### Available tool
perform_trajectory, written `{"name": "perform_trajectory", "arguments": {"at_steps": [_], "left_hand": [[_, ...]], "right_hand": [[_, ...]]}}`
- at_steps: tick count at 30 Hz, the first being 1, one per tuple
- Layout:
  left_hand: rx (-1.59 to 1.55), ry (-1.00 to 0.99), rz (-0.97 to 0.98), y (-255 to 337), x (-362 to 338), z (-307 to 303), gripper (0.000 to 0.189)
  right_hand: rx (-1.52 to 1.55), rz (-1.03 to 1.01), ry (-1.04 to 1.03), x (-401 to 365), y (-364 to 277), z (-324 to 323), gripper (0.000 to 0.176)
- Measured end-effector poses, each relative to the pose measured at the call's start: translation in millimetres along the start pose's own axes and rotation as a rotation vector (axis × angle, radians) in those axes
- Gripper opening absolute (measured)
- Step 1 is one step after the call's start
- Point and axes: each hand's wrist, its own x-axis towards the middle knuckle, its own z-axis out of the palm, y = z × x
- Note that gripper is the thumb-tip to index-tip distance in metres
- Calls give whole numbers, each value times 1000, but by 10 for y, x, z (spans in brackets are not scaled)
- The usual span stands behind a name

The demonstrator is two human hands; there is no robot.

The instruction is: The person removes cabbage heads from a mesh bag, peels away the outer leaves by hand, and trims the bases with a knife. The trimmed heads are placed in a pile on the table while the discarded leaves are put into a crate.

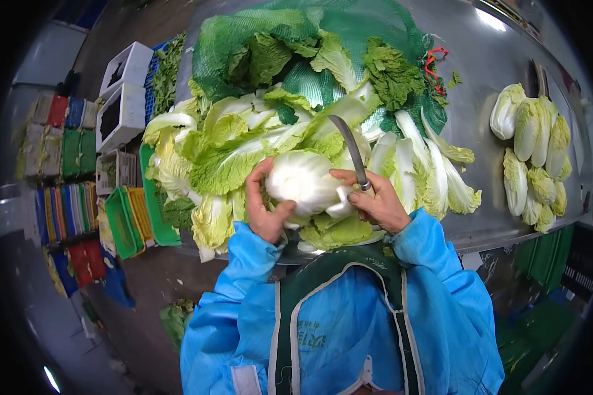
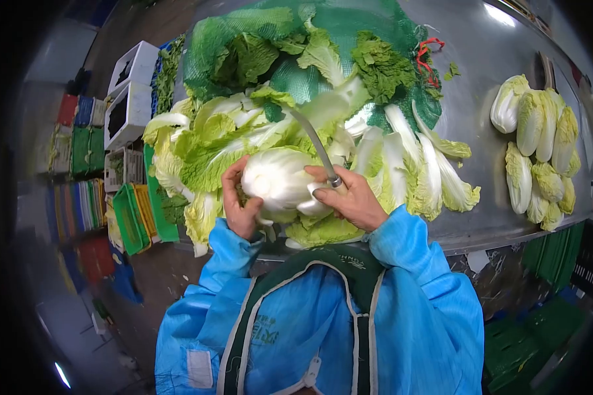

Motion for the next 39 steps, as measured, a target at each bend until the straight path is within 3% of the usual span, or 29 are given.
{"name": "perform_trajectory", "arguments": {"at_steps": [3,4,7,10,13,18,22,23,24,25,26,28,31,34,37,39], "left_hand": [[62,-33,-166,-37,-104,-314,75],[-93,-24,-285,-27,-163,-394,74],[-562,17,-605,-75,-351,-621,65],[-713,54,-952,-338,-410,-793,63],[-669,59,-736,-457,-509,-711,71],[-712,44,-313,67,-680,-218,81],[-740,-138,-407,4,-436,-33,79],[-723,-169,-320,-182,-396,30,84],[-875,-133,-371,-323,-371,75,80],[-1027,-101,-430,-408,-354,125,76],[-1181,-67,-496,-494,-354,184,72],[-1181,-7,-510,-625,-352,287,76],[-1301,33,-520,-599,-309,358,77],[-1232,135,-469,-404,-224,403,78],[-845,256,-343,-538,-84,452,69],[-630,256,-355,-396,-30,525,63]], "right_hand": [[-191,177,178,33,298,-290,30],[-258,242,277,54,511,-457,30],[-274,159,332,-69,894,-679,32],[47,359,209,-7,792,-201,41],[159,397,167,148,746,220,50],[-8,-46,281,109,62,422,64],[-188,-406,258,190,-253,384,52],[-247,-443,255,216,-242,332,49],[-305,-482,258,237,-235,271,46],[-270,-398,343,227,-222,215,38],[-307,-473,406,314,-42,62,37],[-107,-200,455,350,220,-244,35],[-691,-41,510,328,778,-630,30],[-621,-301,725,250,707,-607,36],[-391,-281,422,171,-144,84,45],[-672,-570,451,394,-57,288,39]]}}
